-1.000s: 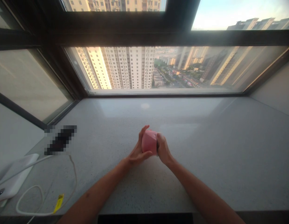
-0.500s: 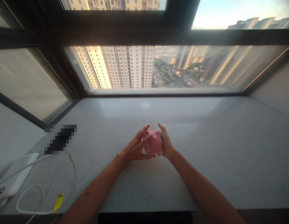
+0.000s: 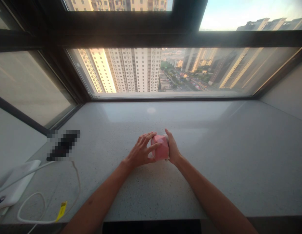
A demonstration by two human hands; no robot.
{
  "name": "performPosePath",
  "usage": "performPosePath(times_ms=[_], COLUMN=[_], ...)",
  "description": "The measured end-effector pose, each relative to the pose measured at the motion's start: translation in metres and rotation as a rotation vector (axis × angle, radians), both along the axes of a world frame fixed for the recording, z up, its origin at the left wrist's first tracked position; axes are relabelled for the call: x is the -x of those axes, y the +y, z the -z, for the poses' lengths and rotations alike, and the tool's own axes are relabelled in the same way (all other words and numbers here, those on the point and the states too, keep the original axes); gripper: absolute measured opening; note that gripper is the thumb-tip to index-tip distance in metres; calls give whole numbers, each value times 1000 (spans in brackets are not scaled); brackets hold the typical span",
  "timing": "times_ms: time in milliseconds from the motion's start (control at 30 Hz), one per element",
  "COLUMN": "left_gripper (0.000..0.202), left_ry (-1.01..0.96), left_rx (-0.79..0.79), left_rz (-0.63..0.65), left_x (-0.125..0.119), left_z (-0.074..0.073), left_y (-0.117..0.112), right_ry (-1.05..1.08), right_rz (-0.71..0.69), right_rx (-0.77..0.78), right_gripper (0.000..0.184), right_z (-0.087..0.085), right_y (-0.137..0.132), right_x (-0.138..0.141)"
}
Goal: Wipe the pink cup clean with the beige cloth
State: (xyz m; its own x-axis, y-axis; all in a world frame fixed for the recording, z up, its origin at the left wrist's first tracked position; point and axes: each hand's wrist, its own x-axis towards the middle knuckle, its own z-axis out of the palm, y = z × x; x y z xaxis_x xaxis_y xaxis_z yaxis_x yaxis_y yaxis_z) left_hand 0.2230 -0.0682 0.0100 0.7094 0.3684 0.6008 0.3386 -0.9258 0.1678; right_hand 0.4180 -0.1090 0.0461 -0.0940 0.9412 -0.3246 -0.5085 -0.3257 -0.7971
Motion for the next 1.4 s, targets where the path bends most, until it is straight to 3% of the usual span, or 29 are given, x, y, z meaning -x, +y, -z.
performPosePath(times_ms=[167,500,1400], left_gripper=[81,84,114], left_ry=[44,35,-25], left_rx=[-91,-109,66], left_rz=[-35,-35,-86], left_x=[1,1,-3], left_z=[-2,-1,-4], left_y=[-2,-1,-5], right_ry=[-6,-23,-73], right_rz=[28,67,98], right_rx=[-22,-23,-103], right_gripper=[72,71,70], right_z=[2,3,10], right_y=[-1,-2,-4], right_x=[2,5,8])
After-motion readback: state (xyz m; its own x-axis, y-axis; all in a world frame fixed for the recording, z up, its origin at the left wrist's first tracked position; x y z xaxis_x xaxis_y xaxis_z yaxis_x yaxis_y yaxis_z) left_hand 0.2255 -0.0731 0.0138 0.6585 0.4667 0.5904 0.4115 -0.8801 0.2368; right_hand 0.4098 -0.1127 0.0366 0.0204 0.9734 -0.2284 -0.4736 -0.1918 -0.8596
